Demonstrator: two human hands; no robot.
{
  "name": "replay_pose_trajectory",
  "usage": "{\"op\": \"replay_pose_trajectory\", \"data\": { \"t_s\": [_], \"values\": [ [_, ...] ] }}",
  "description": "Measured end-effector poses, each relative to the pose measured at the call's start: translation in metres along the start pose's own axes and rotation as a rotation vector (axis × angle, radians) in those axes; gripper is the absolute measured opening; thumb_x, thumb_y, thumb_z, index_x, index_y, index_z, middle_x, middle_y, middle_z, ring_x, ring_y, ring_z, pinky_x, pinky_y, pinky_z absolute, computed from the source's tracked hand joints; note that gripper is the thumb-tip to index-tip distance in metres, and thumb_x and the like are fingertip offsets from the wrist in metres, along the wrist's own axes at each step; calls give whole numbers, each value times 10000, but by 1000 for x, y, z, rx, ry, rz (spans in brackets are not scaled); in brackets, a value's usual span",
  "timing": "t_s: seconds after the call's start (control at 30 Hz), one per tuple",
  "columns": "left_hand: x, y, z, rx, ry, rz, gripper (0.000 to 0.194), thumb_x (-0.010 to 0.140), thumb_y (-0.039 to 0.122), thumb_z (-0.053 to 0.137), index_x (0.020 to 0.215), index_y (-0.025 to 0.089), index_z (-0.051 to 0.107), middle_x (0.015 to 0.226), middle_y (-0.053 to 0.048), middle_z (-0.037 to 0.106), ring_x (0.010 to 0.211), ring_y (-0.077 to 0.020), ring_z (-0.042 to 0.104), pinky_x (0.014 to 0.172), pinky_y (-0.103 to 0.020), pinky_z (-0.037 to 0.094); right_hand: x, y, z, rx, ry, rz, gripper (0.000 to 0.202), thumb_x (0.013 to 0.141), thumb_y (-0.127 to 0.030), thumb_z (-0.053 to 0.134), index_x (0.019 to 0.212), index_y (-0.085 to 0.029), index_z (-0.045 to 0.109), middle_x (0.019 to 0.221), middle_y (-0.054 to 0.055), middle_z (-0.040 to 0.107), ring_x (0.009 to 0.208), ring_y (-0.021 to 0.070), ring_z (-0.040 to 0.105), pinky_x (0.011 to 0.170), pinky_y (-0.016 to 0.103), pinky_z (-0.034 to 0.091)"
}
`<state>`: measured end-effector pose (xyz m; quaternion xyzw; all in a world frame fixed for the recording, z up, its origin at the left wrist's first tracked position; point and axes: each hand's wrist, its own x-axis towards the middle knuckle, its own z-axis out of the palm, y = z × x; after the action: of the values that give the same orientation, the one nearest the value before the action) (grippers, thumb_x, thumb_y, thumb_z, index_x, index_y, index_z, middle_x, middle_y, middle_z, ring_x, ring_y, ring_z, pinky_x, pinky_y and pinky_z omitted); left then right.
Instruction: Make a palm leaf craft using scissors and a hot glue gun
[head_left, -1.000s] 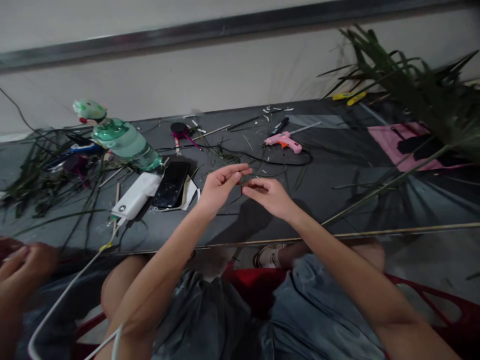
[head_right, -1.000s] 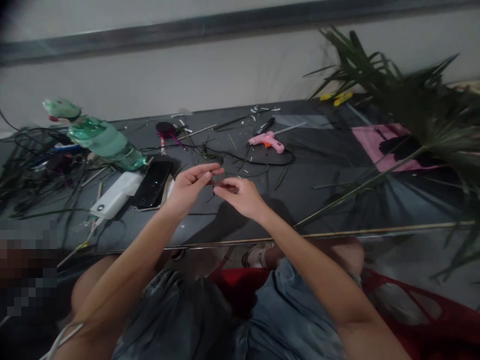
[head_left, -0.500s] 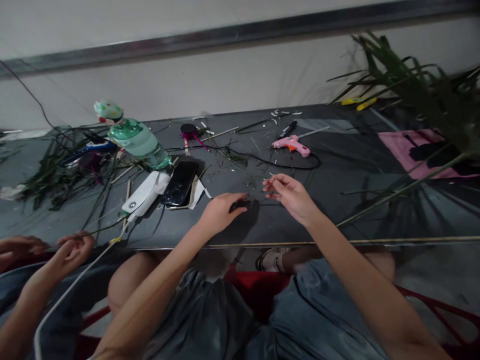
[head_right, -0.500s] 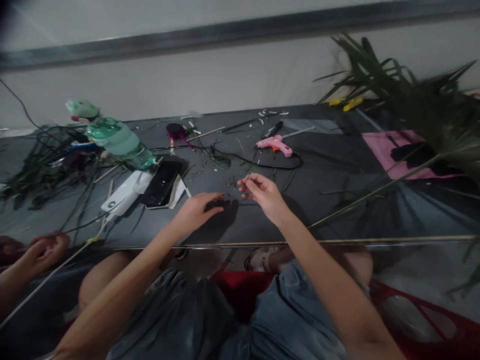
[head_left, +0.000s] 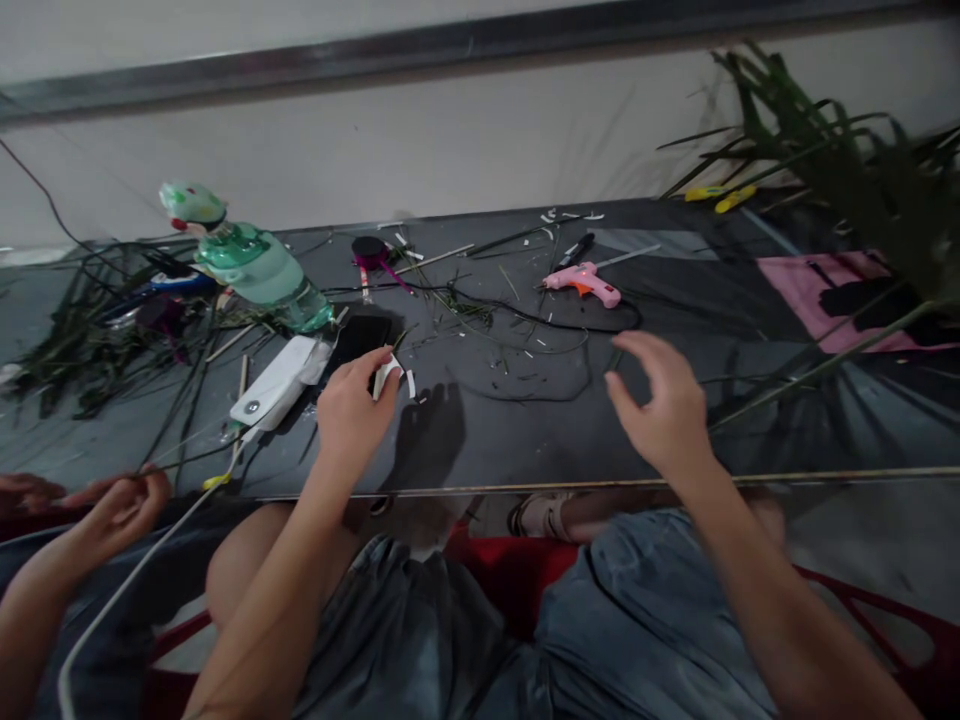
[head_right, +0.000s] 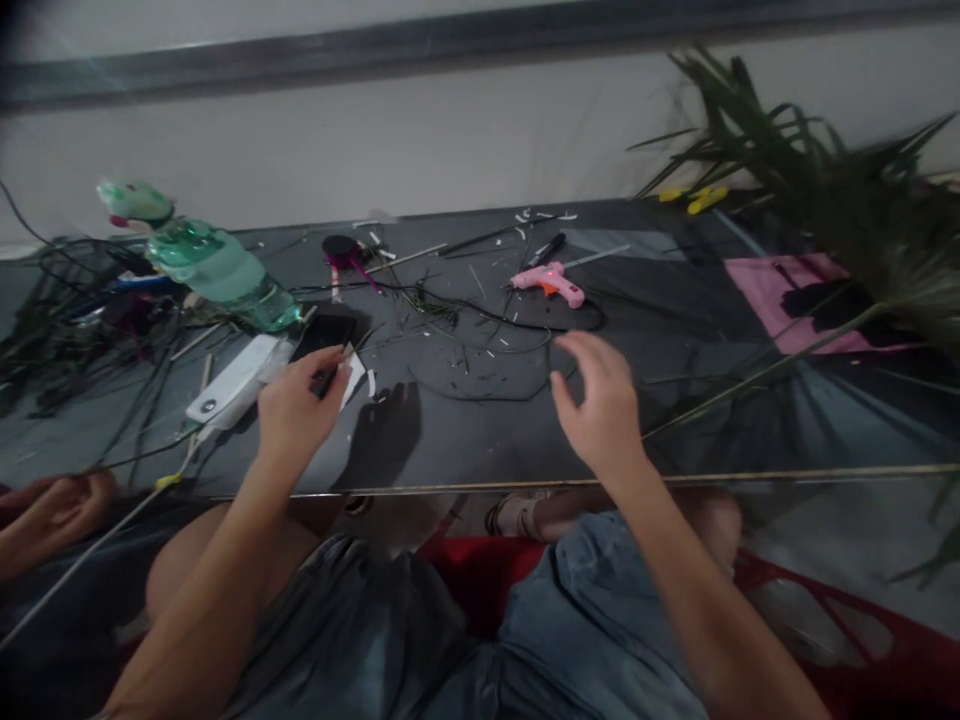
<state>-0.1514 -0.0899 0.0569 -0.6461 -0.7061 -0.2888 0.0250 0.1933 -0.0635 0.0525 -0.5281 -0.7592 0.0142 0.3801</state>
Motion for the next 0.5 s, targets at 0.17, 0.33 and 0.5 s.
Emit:
{"op": "replay_pose_trajectory", "data": {
  "t_s": [0.17, 0.33, 0.5],
  "values": [
    [-3, 1, -7, -27, -17, 218, 273, 929, 303, 490, 1086, 209, 692, 1126, -81, 719, 1086, -248, 639, 992, -408, 480, 9, 18, 15, -192, -348, -209, 278, 854, -191, 604, 1120, -217, 680, 1336, 113, 566, 1226, 320, 533, 993, 529, 454],
    [7, -10, -51, 184, 300, 94, 285, 896, 324, 543, 1073, 170, 705, 1052, -94, 740, 1026, -271, 662, 972, -456, 486, 14, 40, 22, -191, -432, -302, 109, 866, -248, 611, 852, -212, 714, 1263, 91, 616, 1202, 300, 549, 1005, 521, 414],
    [22, -43, -103, 364, 422, -148, 396, 784, 361, 598, 1119, 190, 722, 1113, -113, 733, 1106, -337, 644, 1037, -520, 444, 39, 56, 4, 4, -491, -237, 175, 895, -285, 521, 840, -205, 666, 1154, 83, 665, 1098, 254, 603, 967, 473, 444]
  ]
}}
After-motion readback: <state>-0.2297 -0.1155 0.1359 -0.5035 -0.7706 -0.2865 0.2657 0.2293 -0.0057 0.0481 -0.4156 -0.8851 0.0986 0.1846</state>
